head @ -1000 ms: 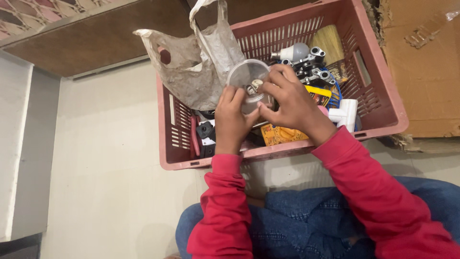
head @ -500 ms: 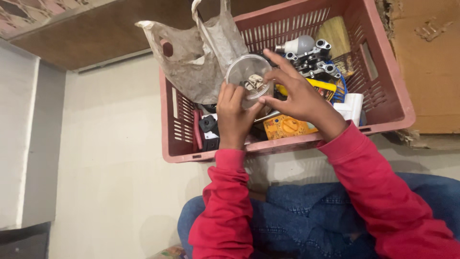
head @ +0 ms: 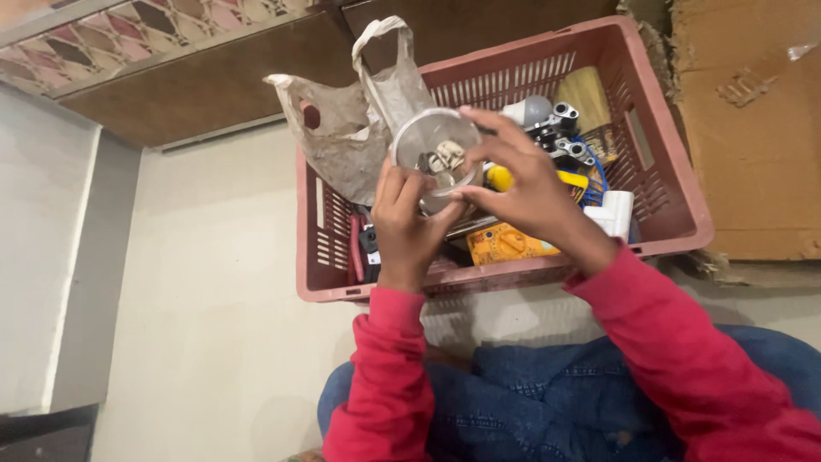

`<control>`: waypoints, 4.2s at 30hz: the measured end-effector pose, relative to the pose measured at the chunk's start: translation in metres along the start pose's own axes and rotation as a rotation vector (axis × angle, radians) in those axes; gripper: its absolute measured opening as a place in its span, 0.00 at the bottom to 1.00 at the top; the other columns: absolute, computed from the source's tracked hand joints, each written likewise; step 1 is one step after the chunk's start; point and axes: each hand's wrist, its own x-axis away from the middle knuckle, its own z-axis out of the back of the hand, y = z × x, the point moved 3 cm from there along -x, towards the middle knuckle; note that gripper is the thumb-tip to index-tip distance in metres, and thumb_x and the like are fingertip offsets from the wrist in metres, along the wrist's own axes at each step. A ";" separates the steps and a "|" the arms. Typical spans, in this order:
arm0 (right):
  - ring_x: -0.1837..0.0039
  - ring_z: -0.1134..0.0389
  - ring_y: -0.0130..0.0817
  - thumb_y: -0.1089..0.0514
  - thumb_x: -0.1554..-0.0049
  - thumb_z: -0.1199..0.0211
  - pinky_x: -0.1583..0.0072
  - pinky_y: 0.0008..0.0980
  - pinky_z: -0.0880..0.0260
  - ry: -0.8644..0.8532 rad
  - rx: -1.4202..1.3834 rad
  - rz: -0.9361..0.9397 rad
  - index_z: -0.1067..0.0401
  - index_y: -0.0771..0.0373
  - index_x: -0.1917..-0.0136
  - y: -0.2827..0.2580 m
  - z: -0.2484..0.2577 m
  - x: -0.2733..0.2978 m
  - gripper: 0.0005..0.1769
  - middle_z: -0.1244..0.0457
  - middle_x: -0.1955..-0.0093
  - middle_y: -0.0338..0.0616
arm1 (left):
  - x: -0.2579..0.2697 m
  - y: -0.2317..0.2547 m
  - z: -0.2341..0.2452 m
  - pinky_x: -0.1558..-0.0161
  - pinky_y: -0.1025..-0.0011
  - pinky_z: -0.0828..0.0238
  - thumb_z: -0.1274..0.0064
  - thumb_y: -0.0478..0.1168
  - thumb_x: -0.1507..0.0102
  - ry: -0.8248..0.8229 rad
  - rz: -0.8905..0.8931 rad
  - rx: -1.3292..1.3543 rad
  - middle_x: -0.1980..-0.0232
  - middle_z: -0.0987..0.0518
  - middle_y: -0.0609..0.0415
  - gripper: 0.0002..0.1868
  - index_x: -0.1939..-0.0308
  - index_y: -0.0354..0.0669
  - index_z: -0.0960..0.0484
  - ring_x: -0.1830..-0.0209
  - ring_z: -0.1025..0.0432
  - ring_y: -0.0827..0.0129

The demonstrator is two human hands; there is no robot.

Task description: The person sits on the floor and sorts various items from a pink basket into a clear plastic container. They handle a yellow multimeter, metal fittings, a white bulb, a pink bulb, a silver tube, a black power adapter, white plastic connectors, and blue wires, placing them into the container.

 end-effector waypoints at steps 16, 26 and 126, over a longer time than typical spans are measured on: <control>0.21 0.38 0.50 0.59 0.47 0.24 0.26 0.41 0.35 -0.068 -0.098 0.040 0.27 0.63 0.46 -0.085 -0.004 -0.017 0.19 0.45 0.19 0.56 | -0.006 0.044 0.073 0.51 0.64 0.26 0.29 0.31 0.47 0.077 0.148 0.052 0.54 0.24 0.49 0.22 0.57 0.38 0.27 0.53 0.25 0.59; 0.25 0.35 0.47 0.57 0.48 0.23 0.29 0.39 0.33 -0.276 -0.231 0.172 0.28 0.63 0.46 -0.167 -0.097 -0.011 0.20 0.44 0.20 0.56 | 0.057 0.067 0.202 0.34 0.53 0.28 0.27 0.34 0.48 0.192 0.275 -0.271 0.39 0.24 0.42 0.22 0.61 0.37 0.26 0.38 0.26 0.49; 0.17 0.55 0.59 0.60 0.36 0.50 0.21 0.53 0.52 -0.152 0.644 -0.021 0.33 0.75 0.32 -0.025 -0.023 0.059 0.23 0.48 0.21 0.60 | 0.040 0.055 -0.026 0.31 0.54 0.33 0.54 0.34 0.29 -0.180 0.025 -0.233 0.39 0.22 0.37 0.16 0.40 0.27 0.25 0.32 0.30 0.44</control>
